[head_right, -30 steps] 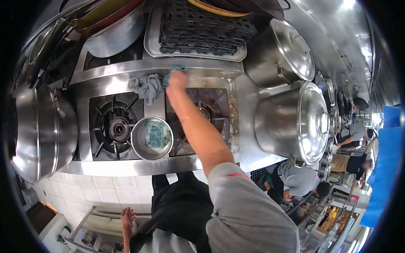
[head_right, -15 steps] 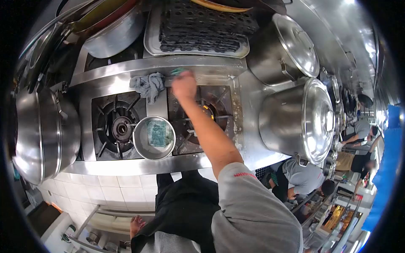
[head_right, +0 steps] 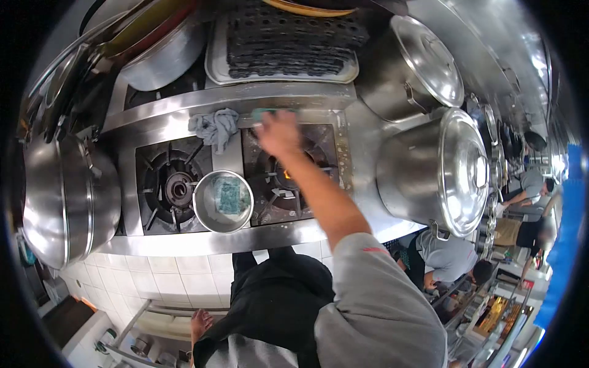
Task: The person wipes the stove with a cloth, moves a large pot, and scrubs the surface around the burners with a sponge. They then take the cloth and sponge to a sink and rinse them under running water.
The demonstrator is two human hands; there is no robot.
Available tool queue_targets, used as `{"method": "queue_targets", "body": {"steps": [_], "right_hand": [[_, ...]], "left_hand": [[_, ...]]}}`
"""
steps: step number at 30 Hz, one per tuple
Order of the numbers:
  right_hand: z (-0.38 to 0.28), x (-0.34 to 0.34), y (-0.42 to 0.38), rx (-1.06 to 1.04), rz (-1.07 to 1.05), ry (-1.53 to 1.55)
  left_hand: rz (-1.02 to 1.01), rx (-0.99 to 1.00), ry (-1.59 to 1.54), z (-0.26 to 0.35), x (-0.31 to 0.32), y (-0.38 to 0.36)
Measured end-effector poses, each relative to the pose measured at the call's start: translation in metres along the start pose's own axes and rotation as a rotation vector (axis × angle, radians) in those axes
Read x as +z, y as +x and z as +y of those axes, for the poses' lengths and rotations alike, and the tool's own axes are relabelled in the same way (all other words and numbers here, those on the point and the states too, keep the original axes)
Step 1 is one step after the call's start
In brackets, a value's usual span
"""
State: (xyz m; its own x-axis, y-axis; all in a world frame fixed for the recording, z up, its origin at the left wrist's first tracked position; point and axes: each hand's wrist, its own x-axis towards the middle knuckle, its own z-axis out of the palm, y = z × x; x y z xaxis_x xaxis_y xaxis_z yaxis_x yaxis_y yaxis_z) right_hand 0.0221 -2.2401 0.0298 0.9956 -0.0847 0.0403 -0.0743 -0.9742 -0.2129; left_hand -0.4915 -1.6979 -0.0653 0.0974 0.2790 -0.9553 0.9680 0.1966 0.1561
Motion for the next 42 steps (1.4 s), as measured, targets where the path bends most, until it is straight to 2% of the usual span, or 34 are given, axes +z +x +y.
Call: {"method": "queue_targets", "body": {"steps": [1,3,4,6,10,13,15,17,18,20,22,24,26,27,29,31,33,35,37,40,42], "right_hand": [[-0.018,0.017,0.003,-0.085,0.063,0.078],[-0.046,0.015,0.005,-0.066,-0.023,0.099],[-0.038,0.01,0.003,-0.072,-0.049,0.059],[-0.007,-0.003,0.007,-0.109,-0.1,-0.027],[0.121,0.016,-0.004,0.027,0.081,-0.18],[0.132,0.011,0.004,0.176,0.067,-0.2],[0.07,-0.005,0.006,0.123,-0.082,-0.085],[0.014,0.013,0.012,-0.112,-0.127,-0.1],[-0.01,0.031,0.014,-0.09,-0.074,0.001],[-0.044,0.013,0.009,-0.052,-0.093,0.138],[-0.021,0.019,0.009,-0.123,-0.044,0.172],[0.035,0.03,0.01,-0.17,0.01,0.009],[0.102,0.012,0.009,-0.018,-0.117,-0.099],[0.128,-0.007,-0.002,0.115,-0.022,-0.048],[0.183,-0.02,-0.022,0.08,0.13,-0.095],[0.209,-0.018,-0.059,0.214,0.203,0.031],[0.209,-0.018,-0.126,0.256,0.135,-0.034],[0.195,-0.028,-0.202,0.161,0.157,0.014],[0.182,-0.03,-0.26,0.201,0.178,0.114],[0.18,-0.028,-0.258,0.179,0.227,0.136],[0.2,-0.015,-0.213,0.118,0.232,0.076]], "left_hand": [[-0.016,-0.032,0.051,0.003,0.006,-0.001],[-0.069,0.024,0.117,0.014,0.017,-0.004],[-0.093,0.047,0.152,0.02,0.017,-0.006],[-0.047,0.103,0.089,0.031,0.017,-0.008],[0.058,0.144,-0.045,0.03,0.003,-0.008],[0.077,0.117,-0.07,0.016,-0.001,-0.007],[0.049,0.082,-0.043,0.01,0.006,-0.003],[0.015,0.045,0.037,0.004,0.02,-0.005],[-0.035,0.09,0.106,0.003,0.024,-0.005],[-0.13,0.179,0.243,0.003,0.032,-0.002],[-0.099,0.134,0.203,0.024,0.04,-0.012],[-0.074,0.151,0.17,0.035,0.04,-0.015],[0.003,0.168,0.166,0.047,0.035,-0.017],[0.029,0.17,0.153,0.054,0.03,-0.021],[0.07,0.185,0.134,0.062,0.024,-0.025],[0.081,0.161,0.108,0.063,0.021,-0.021],[0.061,0.132,0.119,0.06,0.024,-0.015],[0.028,0.102,0.157,0.061,0.031,-0.011],[-0.003,0.094,0.186,0.062,0.04,-0.009],[-0.05,0.1,0.222,0.068,0.054,-0.009],[-0.068,0.114,0.254,0.074,0.058,-0.006]]}}
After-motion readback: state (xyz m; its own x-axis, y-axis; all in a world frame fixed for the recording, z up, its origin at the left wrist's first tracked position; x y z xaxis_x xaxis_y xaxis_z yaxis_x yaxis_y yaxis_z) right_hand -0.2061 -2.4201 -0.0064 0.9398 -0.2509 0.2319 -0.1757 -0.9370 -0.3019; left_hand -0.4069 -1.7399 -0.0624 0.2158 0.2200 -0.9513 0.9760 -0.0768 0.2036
